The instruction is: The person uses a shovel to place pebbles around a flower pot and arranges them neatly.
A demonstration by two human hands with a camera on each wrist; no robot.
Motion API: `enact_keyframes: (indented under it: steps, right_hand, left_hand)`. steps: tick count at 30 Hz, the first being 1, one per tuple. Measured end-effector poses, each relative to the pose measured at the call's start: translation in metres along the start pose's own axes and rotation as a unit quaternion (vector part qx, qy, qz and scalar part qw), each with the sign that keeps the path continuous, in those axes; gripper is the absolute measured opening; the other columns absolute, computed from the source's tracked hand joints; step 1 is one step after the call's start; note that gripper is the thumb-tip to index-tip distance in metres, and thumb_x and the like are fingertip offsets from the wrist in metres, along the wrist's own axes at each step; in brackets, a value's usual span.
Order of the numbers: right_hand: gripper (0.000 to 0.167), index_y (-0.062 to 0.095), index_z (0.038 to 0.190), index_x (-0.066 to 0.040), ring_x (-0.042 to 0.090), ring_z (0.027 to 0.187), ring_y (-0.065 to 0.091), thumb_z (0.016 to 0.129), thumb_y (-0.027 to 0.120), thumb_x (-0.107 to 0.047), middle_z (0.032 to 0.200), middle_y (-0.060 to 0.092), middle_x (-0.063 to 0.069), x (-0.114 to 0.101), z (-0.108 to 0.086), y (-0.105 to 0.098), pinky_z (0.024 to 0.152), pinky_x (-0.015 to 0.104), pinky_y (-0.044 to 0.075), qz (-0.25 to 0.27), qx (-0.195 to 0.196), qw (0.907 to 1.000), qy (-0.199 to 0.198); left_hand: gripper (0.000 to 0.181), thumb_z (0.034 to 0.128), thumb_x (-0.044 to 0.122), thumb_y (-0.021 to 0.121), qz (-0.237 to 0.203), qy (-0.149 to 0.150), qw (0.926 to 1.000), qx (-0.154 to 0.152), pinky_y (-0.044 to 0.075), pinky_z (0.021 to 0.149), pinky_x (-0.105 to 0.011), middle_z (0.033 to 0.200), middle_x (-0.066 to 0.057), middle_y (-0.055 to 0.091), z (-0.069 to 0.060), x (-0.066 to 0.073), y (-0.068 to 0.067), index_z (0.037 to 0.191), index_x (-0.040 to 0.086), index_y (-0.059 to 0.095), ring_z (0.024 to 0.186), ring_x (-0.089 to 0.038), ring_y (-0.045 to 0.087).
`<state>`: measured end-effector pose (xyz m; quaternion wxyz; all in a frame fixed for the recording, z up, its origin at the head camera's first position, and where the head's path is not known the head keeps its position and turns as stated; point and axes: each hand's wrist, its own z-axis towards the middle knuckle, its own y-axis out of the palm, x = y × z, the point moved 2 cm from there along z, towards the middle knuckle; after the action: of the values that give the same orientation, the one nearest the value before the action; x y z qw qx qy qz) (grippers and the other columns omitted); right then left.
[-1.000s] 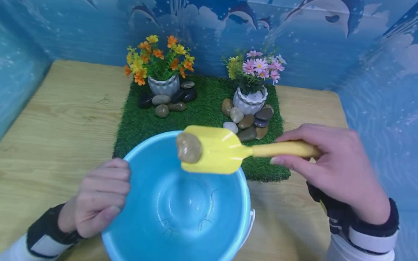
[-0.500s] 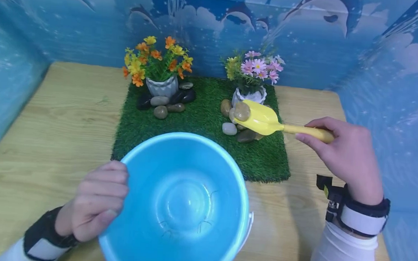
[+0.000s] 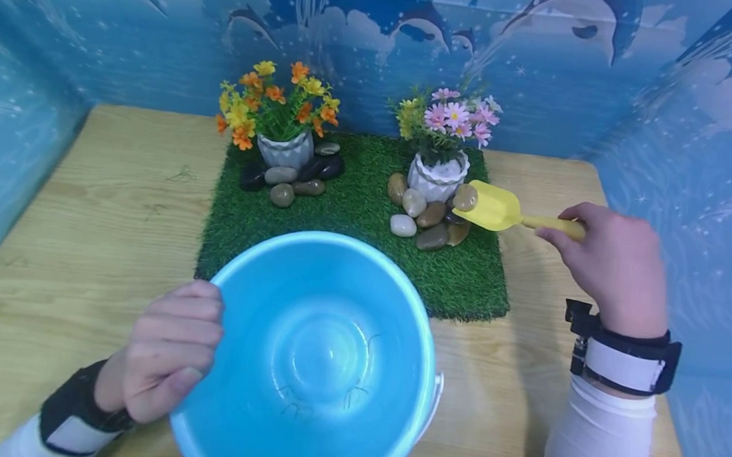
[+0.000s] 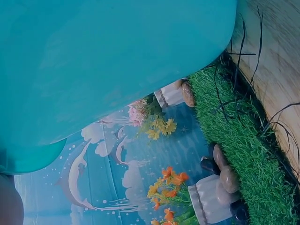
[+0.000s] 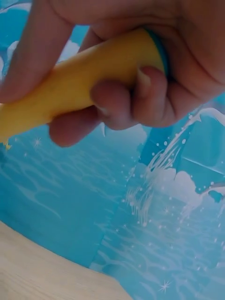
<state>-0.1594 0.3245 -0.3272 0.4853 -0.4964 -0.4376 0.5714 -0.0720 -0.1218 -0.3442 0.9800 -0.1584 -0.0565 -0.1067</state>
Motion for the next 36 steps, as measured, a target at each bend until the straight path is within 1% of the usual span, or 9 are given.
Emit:
enact_keyframes:
  steps: [7, 13, 16, 19, 24, 28, 30, 33, 36]
  right_hand:
    - [0.044, 0.065, 0.105, 0.010, 0.027, 0.051, 0.049, 0.087, 0.078, -0.028, 0.086, 0.065, 0.031, -0.007, 0.000, 0.000, 0.043, 0.037, 0.035, -0.010, 0.010, 0.9998, -0.012]
    - [0.043, 0.067, 0.103, 0.010, 0.030, 0.053, 0.054, 0.085, 0.080, -0.027, 0.088, 0.066, 0.031, -0.014, -0.005, -0.005, 0.044, 0.038, 0.038, -0.016, 0.009, 0.9995, -0.023]
    - [0.040, 0.068, 0.102, 0.009, 0.027, 0.050, 0.052, 0.083, 0.081, -0.024, 0.085, 0.066, 0.029, -0.019, -0.008, -0.009, 0.043, 0.038, 0.037, -0.021, 0.010, 0.9993, -0.031]
    - [0.039, 0.068, 0.101, 0.009, 0.025, 0.047, 0.047, 0.082, 0.082, -0.022, 0.081, 0.066, 0.027, -0.024, -0.011, -0.013, 0.041, 0.037, 0.034, -0.033, 0.018, 0.9987, -0.035]
    - [0.042, 0.065, 0.104, 0.009, 0.025, 0.046, 0.046, 0.081, 0.083, -0.020, 0.081, 0.065, 0.029, -0.027, -0.017, -0.019, 0.039, 0.036, 0.032, -0.056, 0.028, 0.9977, -0.024]
    - [0.043, 0.065, 0.105, 0.013, 0.026, 0.047, 0.048, 0.083, 0.081, -0.020, 0.083, 0.064, 0.031, -0.020, -0.019, -0.021, 0.041, 0.037, 0.035, -0.060, 0.006, 0.9981, -0.009]
    - [0.041, 0.065, 0.104, 0.014, 0.030, 0.051, 0.052, 0.085, 0.079, -0.020, 0.086, 0.064, 0.033, -0.014, -0.019, -0.020, 0.044, 0.042, 0.040, -0.060, -0.014, 0.9981, 0.000]
    - [0.040, 0.065, 0.106, 0.015, 0.041, 0.066, 0.058, 0.091, 0.072, -0.022, 0.098, 0.062, 0.036, 0.001, -0.018, -0.018, 0.057, 0.053, 0.045, -0.054, -0.061, 0.9964, 0.024]
    - [0.044, 0.061, 0.112, 0.016, 0.051, 0.082, 0.057, 0.097, 0.065, -0.025, 0.107, 0.059, 0.040, 0.017, -0.017, -0.014, 0.068, 0.062, 0.043, -0.050, -0.117, 0.9903, 0.055]
  left_hand:
    - [0.049, 0.0980, 0.014, 0.042, 0.000, 0.007, 1.0000, 0.000, 0.023, 0.059, -0.022, 0.051, 0.010, 0.031, 0.002, 0.000, 0.001, 0.050, 0.020, 0.037, 0.050, -0.006, 0.022]
    - [0.049, 0.0984, 0.014, 0.042, 0.000, 0.006, 1.0000, -0.001, 0.024, 0.059, -0.022, 0.051, 0.010, 0.031, 0.004, 0.000, 0.001, 0.050, 0.020, 0.037, 0.050, -0.006, 0.022]
    - [0.049, 0.0989, 0.015, 0.042, 0.000, 0.003, 1.0000, -0.001, 0.024, 0.060, -0.021, 0.051, 0.010, 0.032, 0.005, 0.000, 0.001, 0.050, 0.020, 0.038, 0.050, -0.005, 0.022]
    - [0.050, 0.0992, 0.015, 0.042, 0.001, 0.002, 1.0000, -0.002, 0.024, 0.059, -0.021, 0.051, 0.010, 0.032, 0.006, 0.000, 0.001, 0.050, 0.020, 0.037, 0.050, -0.005, 0.022]
    - [0.051, 0.0996, 0.014, 0.041, 0.001, 0.003, 1.0000, -0.002, 0.024, 0.059, -0.020, 0.050, 0.010, 0.031, 0.010, 0.001, 0.002, 0.050, 0.019, 0.036, 0.050, -0.005, 0.022]
    - [0.051, 0.0997, 0.014, 0.041, -0.001, 0.003, 1.0000, -0.002, 0.023, 0.059, -0.020, 0.050, 0.010, 0.031, 0.012, 0.001, 0.002, 0.049, 0.019, 0.036, 0.050, -0.005, 0.021]
    - [0.051, 0.0996, 0.014, 0.041, -0.002, 0.003, 1.0000, -0.002, 0.023, 0.059, -0.020, 0.050, 0.010, 0.031, 0.012, 0.001, 0.002, 0.049, 0.019, 0.036, 0.050, -0.005, 0.021]
    - [0.050, 0.0994, 0.013, 0.041, -0.004, 0.004, 1.0000, -0.001, 0.023, 0.058, -0.020, 0.050, 0.010, 0.031, 0.010, 0.001, 0.002, 0.049, 0.019, 0.037, 0.050, -0.005, 0.022]
    - [0.050, 0.0991, 0.013, 0.041, -0.006, 0.003, 1.0000, 0.001, 0.023, 0.059, -0.021, 0.050, 0.010, 0.032, 0.009, 0.001, 0.002, 0.050, 0.019, 0.037, 0.050, -0.005, 0.022]
